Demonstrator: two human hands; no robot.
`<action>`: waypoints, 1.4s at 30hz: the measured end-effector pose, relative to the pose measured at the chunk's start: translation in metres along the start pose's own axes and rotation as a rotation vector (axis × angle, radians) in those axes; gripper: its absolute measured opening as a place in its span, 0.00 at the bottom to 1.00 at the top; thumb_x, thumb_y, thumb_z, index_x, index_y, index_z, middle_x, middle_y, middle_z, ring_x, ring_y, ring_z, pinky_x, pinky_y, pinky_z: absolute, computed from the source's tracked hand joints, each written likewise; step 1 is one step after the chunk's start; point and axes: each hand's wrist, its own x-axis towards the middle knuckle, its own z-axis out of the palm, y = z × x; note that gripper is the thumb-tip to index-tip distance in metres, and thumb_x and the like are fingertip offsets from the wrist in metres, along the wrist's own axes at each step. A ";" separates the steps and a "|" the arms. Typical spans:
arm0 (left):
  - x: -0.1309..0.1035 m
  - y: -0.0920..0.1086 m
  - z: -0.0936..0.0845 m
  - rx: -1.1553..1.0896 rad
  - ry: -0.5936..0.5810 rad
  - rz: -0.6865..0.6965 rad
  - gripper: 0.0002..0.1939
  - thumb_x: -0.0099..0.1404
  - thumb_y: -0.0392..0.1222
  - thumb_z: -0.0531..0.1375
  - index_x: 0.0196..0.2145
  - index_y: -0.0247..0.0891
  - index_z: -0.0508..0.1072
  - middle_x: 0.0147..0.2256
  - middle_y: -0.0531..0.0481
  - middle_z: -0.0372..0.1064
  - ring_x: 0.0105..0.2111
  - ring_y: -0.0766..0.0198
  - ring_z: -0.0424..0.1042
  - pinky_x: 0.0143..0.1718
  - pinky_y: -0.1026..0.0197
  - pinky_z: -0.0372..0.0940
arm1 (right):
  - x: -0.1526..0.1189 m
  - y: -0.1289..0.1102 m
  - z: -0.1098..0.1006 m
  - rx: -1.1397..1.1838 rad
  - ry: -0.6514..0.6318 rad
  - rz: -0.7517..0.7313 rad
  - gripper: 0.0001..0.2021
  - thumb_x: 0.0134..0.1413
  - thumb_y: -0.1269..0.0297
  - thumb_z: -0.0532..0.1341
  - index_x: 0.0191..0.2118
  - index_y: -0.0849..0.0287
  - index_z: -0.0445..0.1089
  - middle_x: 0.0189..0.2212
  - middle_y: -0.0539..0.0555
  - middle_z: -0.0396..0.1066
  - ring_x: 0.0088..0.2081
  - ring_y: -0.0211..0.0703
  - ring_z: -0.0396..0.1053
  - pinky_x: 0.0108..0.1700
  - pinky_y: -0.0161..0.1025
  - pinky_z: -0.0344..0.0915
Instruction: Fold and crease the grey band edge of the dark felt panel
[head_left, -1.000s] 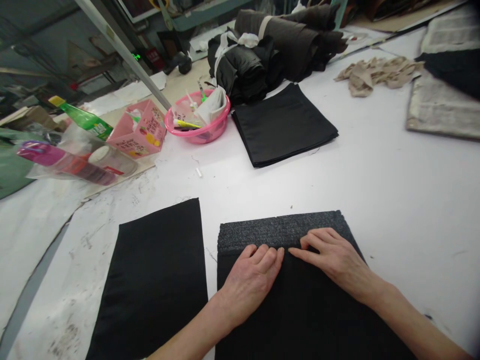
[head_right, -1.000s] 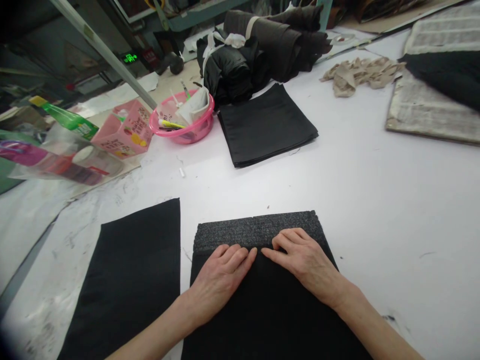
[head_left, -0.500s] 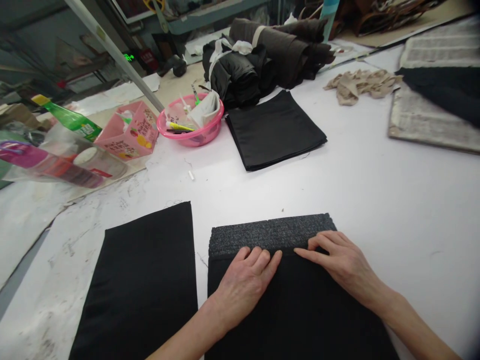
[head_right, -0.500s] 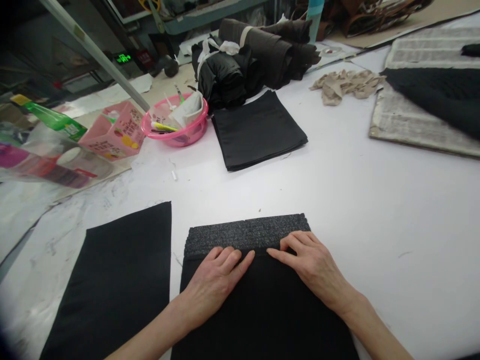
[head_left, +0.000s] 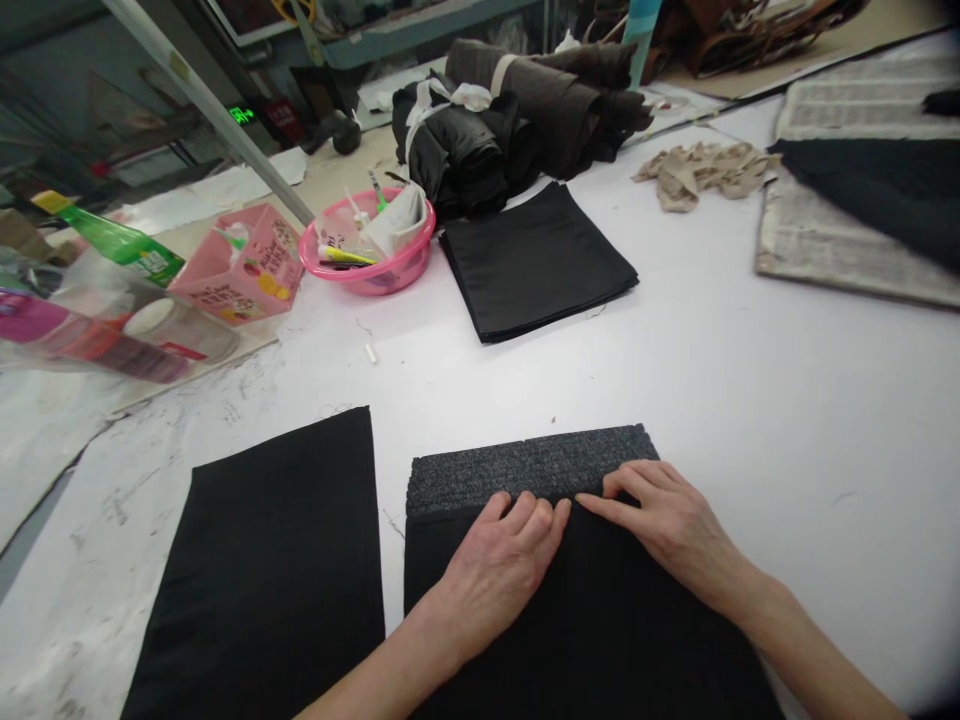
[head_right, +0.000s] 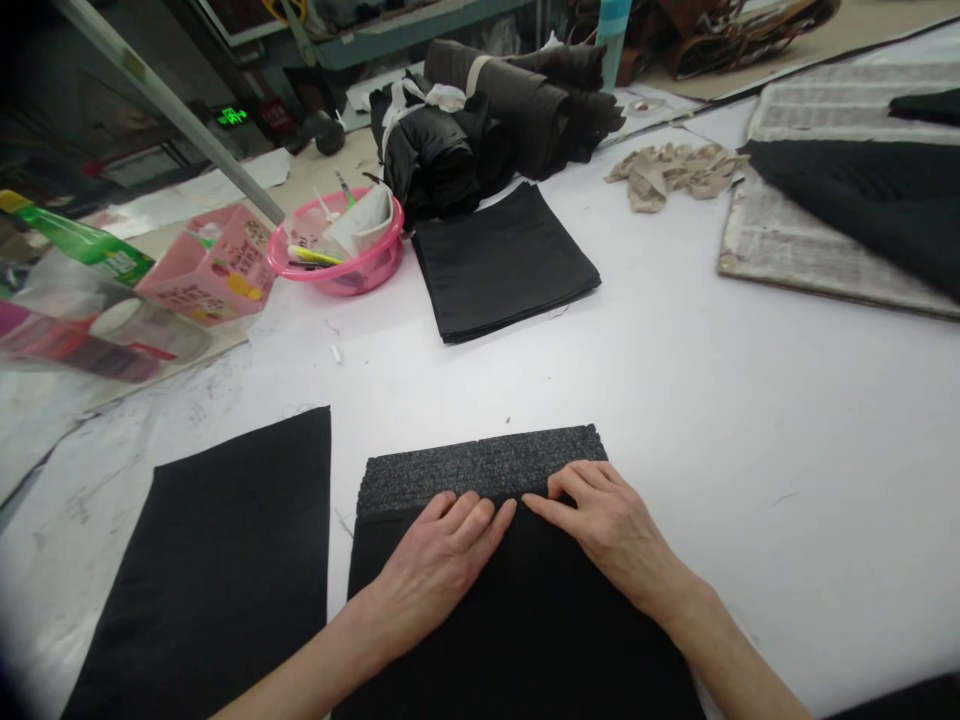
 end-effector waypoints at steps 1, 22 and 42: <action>0.001 0.001 0.000 0.005 0.009 0.009 0.24 0.72 0.31 0.47 0.64 0.30 0.53 0.48 0.42 0.62 0.50 0.56 0.61 0.49 0.53 0.58 | 0.000 0.001 0.000 0.009 0.004 0.002 0.15 0.70 0.69 0.50 0.52 0.48 0.71 0.38 0.53 0.65 0.42 0.43 0.62 0.46 0.43 0.58; 0.020 0.004 -0.004 -0.095 0.024 0.052 0.23 0.72 0.32 0.47 0.63 0.28 0.54 0.43 0.46 0.62 0.41 0.59 0.62 0.42 0.53 0.58 | -0.022 0.019 -0.015 -0.045 0.012 0.055 0.15 0.70 0.68 0.51 0.53 0.46 0.70 0.40 0.53 0.68 0.44 0.44 0.64 0.47 0.44 0.58; 0.040 0.009 -0.012 -0.149 0.030 0.016 0.21 0.73 0.35 0.48 0.62 0.33 0.56 0.40 0.48 0.62 0.39 0.61 0.62 0.38 0.56 0.58 | -0.035 0.031 -0.028 -0.087 -0.043 0.060 0.17 0.69 0.72 0.51 0.55 0.46 0.69 0.41 0.53 0.67 0.44 0.43 0.64 0.47 0.44 0.61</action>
